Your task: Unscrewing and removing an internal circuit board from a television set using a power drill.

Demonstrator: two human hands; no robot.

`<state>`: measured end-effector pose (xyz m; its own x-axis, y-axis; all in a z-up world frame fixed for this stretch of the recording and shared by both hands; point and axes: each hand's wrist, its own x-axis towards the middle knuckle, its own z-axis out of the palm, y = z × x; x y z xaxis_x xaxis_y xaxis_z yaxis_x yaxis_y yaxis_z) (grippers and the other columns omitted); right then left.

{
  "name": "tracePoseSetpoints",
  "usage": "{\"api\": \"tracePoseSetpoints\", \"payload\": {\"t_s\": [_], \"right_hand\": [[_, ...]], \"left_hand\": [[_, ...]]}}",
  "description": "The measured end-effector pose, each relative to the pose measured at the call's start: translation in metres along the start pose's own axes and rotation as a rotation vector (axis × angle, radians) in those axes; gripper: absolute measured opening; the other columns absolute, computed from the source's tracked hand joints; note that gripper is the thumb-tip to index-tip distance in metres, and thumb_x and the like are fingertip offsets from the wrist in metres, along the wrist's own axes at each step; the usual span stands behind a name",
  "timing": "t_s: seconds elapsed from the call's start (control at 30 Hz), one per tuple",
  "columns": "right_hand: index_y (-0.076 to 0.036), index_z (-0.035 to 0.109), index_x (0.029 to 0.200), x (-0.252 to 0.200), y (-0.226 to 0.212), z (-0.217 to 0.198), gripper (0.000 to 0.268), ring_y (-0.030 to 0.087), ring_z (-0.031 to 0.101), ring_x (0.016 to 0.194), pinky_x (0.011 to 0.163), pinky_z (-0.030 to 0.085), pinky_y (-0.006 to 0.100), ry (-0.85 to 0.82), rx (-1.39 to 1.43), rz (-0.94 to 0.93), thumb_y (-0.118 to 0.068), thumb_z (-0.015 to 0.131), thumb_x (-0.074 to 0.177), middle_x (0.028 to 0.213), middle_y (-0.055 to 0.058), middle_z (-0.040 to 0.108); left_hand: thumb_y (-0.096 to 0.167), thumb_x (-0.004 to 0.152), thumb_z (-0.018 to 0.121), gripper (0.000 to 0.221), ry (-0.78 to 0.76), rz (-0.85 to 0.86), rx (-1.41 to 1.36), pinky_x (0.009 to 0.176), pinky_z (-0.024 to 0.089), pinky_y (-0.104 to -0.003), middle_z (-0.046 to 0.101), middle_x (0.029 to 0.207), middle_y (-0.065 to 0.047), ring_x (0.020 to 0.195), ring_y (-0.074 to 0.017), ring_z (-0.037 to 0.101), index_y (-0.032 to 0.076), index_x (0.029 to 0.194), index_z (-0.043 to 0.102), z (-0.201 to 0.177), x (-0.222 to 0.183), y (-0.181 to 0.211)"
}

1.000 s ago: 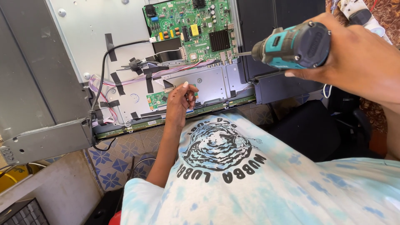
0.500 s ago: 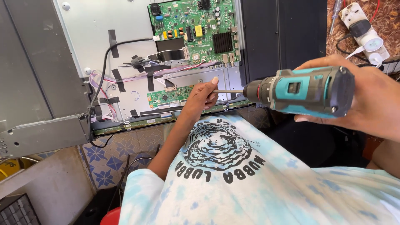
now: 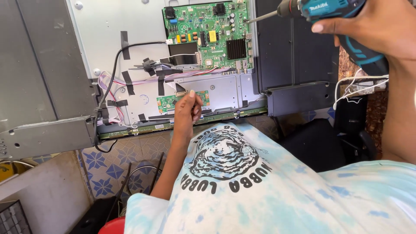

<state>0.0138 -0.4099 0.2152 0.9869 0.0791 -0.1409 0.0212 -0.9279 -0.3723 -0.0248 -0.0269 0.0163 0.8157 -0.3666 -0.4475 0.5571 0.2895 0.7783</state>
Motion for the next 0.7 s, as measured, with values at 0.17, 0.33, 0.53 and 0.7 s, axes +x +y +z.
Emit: {"api": "tracePoseSetpoints", "payload": {"t_s": [0.17,0.33,0.53,0.7], "right_hand": [[0.006,0.044,0.172,0.014,-0.006,0.001,0.072,0.036,0.066,0.060,0.057,0.055,0.050,-0.026,0.036,0.149,-0.018,0.079,0.113,0.074,0.027,0.066],[0.007,0.042,0.174,0.020,0.007,0.007,0.076,0.037,0.066,0.057,0.053,0.056,0.051,-0.018,-0.036,0.035,-0.016,0.080,0.113,0.070,0.027,0.066],[-0.004,0.072,0.088,0.024,0.022,0.010,0.057,0.020,0.066,0.068,0.066,0.048,0.039,-0.069,-0.159,0.233,-0.051,0.082,0.119,0.070,0.009,0.069],[-0.001,0.065,0.152,0.025,-0.001,0.002,0.059,0.024,0.065,0.062,0.059,0.047,0.041,-0.055,-0.057,0.178,-0.039,0.081,0.110,0.068,0.016,0.068]], "left_hand": [[0.042,0.104,0.053,0.040,0.005,-0.001,-0.007,0.041,0.024,-0.020,0.039,0.058,0.005,0.045,-0.0054,0.034,0.011,0.080,0.061,-0.007,-0.003,-0.003],[0.042,0.104,0.052,0.041,0.005,0.000,-0.007,0.042,0.024,-0.020,0.039,0.058,0.004,0.045,-0.0062,0.034,0.011,0.079,0.060,-0.008,-0.002,-0.001],[0.041,0.105,0.052,0.041,0.002,0.019,-0.022,0.040,0.025,-0.020,0.039,0.058,0.004,0.044,-0.0058,0.035,0.011,0.080,0.061,-0.010,0.000,-0.001],[0.041,0.105,0.053,0.040,0.017,0.007,-0.023,0.040,0.025,-0.021,0.039,0.058,0.004,0.044,-0.0057,0.034,0.010,0.080,0.061,-0.011,0.001,-0.001]]}}
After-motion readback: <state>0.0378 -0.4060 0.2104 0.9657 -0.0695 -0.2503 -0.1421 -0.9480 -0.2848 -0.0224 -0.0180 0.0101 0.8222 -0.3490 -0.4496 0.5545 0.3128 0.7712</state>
